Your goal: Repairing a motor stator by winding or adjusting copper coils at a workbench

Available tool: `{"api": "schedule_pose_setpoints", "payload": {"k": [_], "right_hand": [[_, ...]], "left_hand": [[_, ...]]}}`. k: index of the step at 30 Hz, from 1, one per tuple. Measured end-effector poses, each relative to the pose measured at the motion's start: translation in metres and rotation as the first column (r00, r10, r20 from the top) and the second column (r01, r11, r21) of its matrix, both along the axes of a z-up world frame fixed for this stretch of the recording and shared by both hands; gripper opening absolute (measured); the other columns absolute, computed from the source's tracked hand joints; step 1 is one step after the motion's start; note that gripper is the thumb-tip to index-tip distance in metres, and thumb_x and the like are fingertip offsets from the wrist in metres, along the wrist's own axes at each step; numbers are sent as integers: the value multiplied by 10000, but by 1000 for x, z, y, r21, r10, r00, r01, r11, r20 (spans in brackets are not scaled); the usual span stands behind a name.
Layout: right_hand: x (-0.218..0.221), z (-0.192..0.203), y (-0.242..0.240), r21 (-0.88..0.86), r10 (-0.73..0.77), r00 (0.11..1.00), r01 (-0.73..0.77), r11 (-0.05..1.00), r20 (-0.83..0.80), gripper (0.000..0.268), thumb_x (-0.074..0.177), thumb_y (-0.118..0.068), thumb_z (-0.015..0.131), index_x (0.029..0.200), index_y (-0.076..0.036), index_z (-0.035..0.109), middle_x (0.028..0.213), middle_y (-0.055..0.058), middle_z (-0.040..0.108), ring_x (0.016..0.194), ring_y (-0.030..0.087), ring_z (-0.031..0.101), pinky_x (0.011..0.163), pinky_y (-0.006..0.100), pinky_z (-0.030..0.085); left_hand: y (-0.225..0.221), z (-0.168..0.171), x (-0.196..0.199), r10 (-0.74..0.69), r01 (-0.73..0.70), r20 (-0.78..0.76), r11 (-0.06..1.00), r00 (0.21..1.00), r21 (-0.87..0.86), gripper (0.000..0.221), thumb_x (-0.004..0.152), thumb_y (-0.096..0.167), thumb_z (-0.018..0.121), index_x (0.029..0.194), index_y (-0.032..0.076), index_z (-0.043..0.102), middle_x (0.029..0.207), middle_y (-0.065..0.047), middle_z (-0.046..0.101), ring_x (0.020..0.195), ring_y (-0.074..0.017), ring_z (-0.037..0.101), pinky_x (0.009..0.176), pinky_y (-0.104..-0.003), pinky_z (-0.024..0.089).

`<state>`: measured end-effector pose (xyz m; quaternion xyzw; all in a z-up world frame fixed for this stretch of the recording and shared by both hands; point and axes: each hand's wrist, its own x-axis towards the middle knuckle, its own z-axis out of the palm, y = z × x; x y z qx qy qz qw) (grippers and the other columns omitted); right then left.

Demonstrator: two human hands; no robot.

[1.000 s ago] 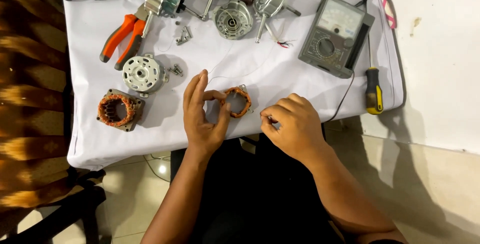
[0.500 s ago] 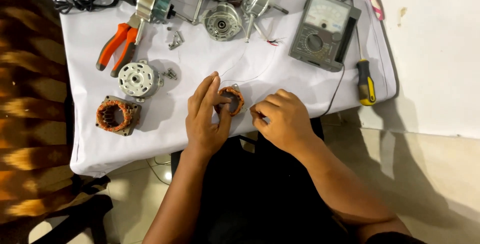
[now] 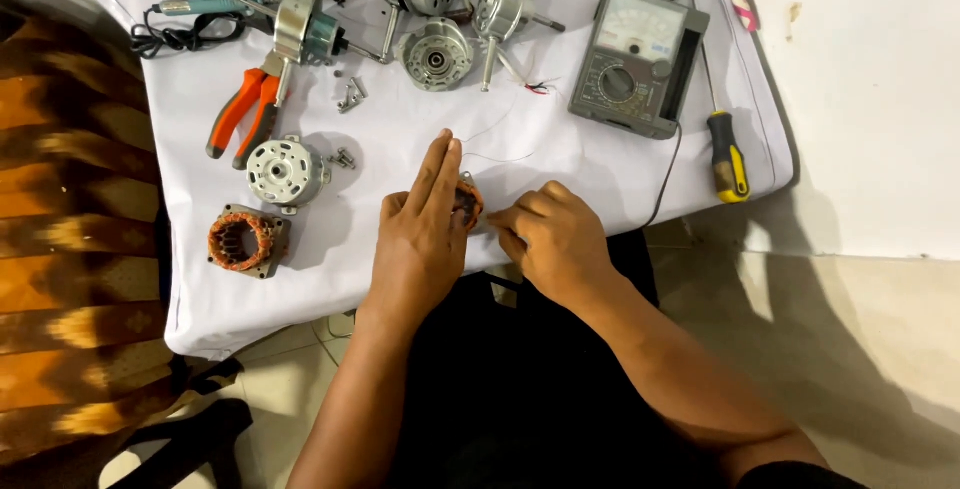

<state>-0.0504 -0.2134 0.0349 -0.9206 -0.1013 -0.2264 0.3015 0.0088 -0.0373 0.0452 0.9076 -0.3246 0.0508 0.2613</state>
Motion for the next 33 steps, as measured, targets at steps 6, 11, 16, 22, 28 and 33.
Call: {"api": "schedule_pose_setpoints", "payload": {"k": [6,11,16,22,28,33], "right_hand": [[8,-15,-3,-13,38,995,-37,999,88,56,890,-110,749,838,-96,762,745,63,644,710,248,589,639,335,512],[10,-15,1,56,13,993,-20,998,119,84,880,-40,739,800,-59,761,697,92,642,665,262,594,594,336,494],[5,-11,2,67,-5,999,3,998,31,30,898,-98,757,886,-98,785,759,68,688,729,233,631,651,314,523],[2,-12,-10,29,-48,997,50,998,-60,114,854,-127,787,960,-95,764,803,96,698,777,309,654,674,406,548],[-5,13,-34,-103,-137,989,131,986,-59,65,882,-94,773,938,-127,777,866,31,728,767,222,694,685,307,571],[-1,3,-31,-90,-163,959,188,978,233,44,924,-117,797,915,-160,791,1052,24,648,767,189,621,671,293,572]], "left_hand": [[-3,5,5,-37,41,-88,998,995,39,751,898,54,613,1603,45,357,1643,-150,400,1391,-284,546,962,-470,470],[1,8,11,-45,47,-190,999,981,6,780,867,35,643,1597,48,369,1638,-149,407,1384,-299,553,965,-473,470],[4,10,13,-83,54,-256,992,963,-116,821,855,3,671,1607,77,349,1645,-147,407,1415,-303,532,974,-478,474],[0,15,6,4,-24,-89,975,996,-223,715,874,-47,627,1557,97,472,1555,-126,541,1162,-254,705,892,-375,495],[11,22,6,71,-147,-183,882,981,-447,699,855,-99,632,1517,96,522,1534,-150,559,873,-189,746,839,-314,564],[17,41,-1,88,-194,-238,860,967,-471,734,835,-73,656,1524,131,505,1525,-154,568,840,-172,748,756,-304,522]]}}
